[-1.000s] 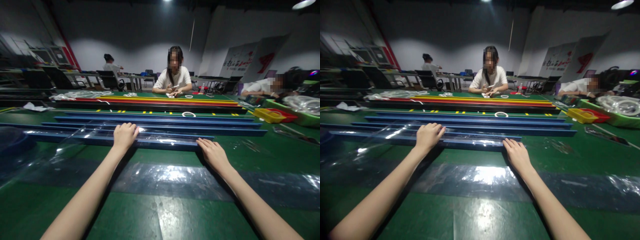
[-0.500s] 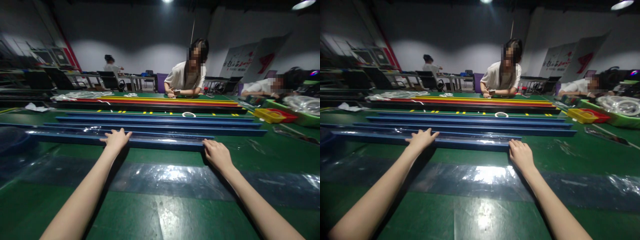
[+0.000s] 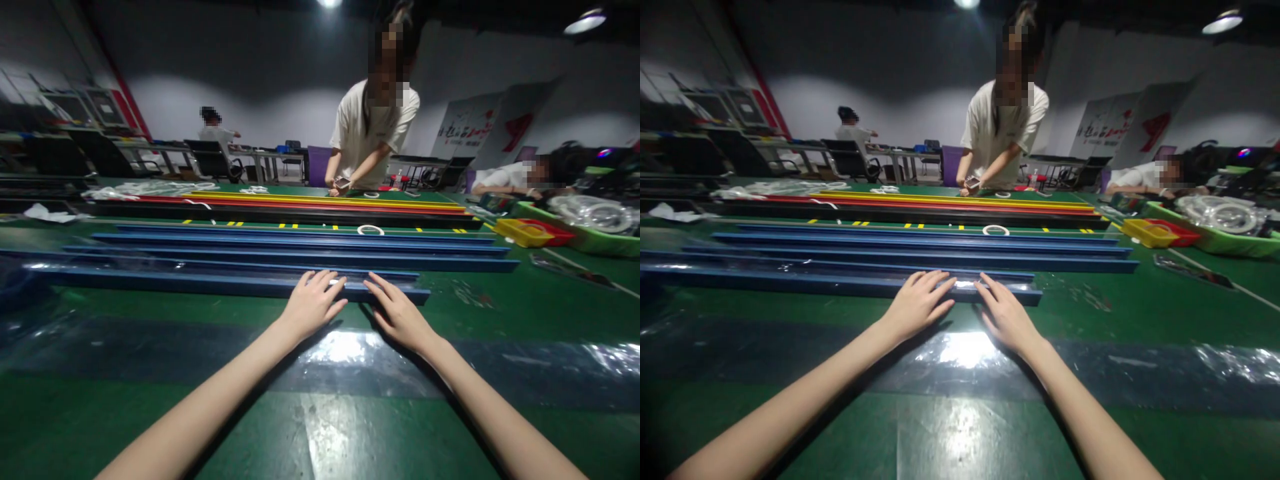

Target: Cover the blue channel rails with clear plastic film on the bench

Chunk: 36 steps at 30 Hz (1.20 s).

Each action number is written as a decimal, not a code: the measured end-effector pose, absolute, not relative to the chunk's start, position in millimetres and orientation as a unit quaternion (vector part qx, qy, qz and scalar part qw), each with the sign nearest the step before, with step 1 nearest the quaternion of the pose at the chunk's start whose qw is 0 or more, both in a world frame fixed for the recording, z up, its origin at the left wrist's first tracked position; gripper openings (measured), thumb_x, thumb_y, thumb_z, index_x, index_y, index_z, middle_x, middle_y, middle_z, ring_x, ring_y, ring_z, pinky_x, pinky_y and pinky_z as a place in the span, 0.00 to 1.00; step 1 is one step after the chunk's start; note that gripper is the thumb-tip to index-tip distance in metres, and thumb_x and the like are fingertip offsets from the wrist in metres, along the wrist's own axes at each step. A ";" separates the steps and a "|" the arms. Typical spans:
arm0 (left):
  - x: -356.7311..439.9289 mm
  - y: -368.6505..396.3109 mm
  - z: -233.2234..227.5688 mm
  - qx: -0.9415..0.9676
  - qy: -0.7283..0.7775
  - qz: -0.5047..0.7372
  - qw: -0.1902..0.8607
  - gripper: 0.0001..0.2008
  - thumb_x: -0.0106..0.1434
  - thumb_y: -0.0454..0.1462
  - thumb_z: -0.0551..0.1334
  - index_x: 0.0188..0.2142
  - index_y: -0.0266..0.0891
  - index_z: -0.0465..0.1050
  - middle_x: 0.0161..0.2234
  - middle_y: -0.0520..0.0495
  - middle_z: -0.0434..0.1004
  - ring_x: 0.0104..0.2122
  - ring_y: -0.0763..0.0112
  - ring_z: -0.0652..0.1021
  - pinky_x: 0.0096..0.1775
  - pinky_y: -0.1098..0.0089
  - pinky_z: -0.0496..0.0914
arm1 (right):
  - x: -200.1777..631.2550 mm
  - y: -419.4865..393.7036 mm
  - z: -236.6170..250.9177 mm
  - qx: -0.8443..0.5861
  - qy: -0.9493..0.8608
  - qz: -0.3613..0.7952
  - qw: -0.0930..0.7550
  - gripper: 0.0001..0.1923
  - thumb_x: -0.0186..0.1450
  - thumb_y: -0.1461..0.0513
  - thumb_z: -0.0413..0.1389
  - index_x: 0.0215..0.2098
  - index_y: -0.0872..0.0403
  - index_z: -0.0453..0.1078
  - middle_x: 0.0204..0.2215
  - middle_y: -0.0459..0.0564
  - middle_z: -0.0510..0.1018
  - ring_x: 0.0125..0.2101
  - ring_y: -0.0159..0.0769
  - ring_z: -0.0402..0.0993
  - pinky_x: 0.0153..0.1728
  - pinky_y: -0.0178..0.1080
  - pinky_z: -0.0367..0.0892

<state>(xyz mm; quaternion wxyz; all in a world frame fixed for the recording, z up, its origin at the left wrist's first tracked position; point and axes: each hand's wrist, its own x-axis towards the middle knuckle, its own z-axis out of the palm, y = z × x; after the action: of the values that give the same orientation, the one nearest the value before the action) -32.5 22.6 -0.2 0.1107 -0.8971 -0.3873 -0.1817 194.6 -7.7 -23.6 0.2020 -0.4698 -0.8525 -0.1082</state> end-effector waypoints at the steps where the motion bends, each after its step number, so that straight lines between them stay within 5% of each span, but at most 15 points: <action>1: -29.5 20.1 -7.8 -0.902 -0.381 -0.175 0.107 0.22 0.65 0.46 0.47 0.55 0.41 0.61 0.54 0.41 0.64 0.54 0.59 0.63 0.53 0.58 0.55 | 200.2 -7.0 -21.6 -0.486 -0.841 -0.128 0.201 0.23 0.64 0.62 0.42 0.57 0.57 0.55 0.59 0.58 0.57 0.56 0.40 0.56 0.53 0.45 0.55; 4: -30.6 18.9 -27.2 -0.888 -0.397 -0.190 0.132 0.22 0.65 0.45 0.49 0.55 0.39 0.60 0.54 0.39 0.64 0.54 0.57 0.63 0.52 0.57 0.56 | 216.6 -4.9 -16.0 -0.560 -0.786 -0.182 0.188 0.16 0.64 0.61 0.42 0.43 0.57 0.68 0.47 0.57 0.71 0.47 0.43 0.65 0.49 0.46 0.56; 7: -34.9 20.3 -35.9 -0.853 -0.435 -0.229 0.174 0.20 0.64 0.44 0.50 0.53 0.39 0.63 0.52 0.40 0.67 0.53 0.57 0.65 0.52 0.55 0.56 | 222.3 -4.8 -14.5 -0.605 -0.754 -0.192 0.170 0.15 0.64 0.60 0.43 0.37 0.56 0.69 0.36 0.55 0.75 0.38 0.41 0.68 0.42 0.43 0.60; 15: -32.6 18.4 -32.5 -0.880 -0.354 -0.227 0.220 0.21 0.65 0.41 0.48 0.56 0.37 0.59 0.53 0.41 0.65 0.54 0.60 0.64 0.54 0.58 0.55 | 208.2 -5.0 -23.2 -0.469 -0.847 -0.141 0.207 0.23 0.63 0.61 0.44 0.56 0.57 0.56 0.53 0.57 0.65 0.51 0.41 0.62 0.50 0.43 0.59; 24: -26.1 23.7 -23.9 -0.870 -0.398 -0.204 0.208 0.19 0.65 0.41 0.49 0.51 0.37 0.64 0.44 0.41 0.70 0.43 0.62 0.69 0.45 0.62 0.62 | 253.7 -0.2 -11.7 -0.584 -0.777 -0.148 0.180 0.14 0.63 0.59 0.44 0.40 0.55 0.69 0.38 0.55 0.75 0.40 0.41 0.69 0.44 0.46 0.59; 31: 21.0 19.0 -20.0 -0.870 -0.396 -0.236 0.178 0.18 0.65 0.41 0.50 0.52 0.39 0.63 0.48 0.42 0.68 0.47 0.63 0.68 0.46 0.62 0.60 | 247.5 -2.7 -24.2 -0.465 -0.846 -0.085 0.246 0.22 0.62 0.60 0.46 0.54 0.54 0.60 0.53 0.54 0.66 0.52 0.38 0.61 0.51 0.43 0.58; 36: 34.8 19.8 -32.9 -0.878 -0.382 -0.238 0.162 0.19 0.64 0.40 0.50 0.54 0.40 0.61 0.51 0.43 0.66 0.50 0.63 0.66 0.49 0.62 0.59 | 267.1 -1.9 -24.2 -0.539 -0.793 -0.108 0.262 0.18 0.62 0.60 0.46 0.49 0.55 0.65 0.48 0.55 0.70 0.49 0.41 0.65 0.50 0.46 0.59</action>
<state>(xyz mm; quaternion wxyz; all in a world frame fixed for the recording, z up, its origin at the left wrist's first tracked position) 34.8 19.8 -32.9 0.1620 -0.8781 -0.3818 -0.2385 267.1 -1.9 -24.2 0.2622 -0.5388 -0.7933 -0.1078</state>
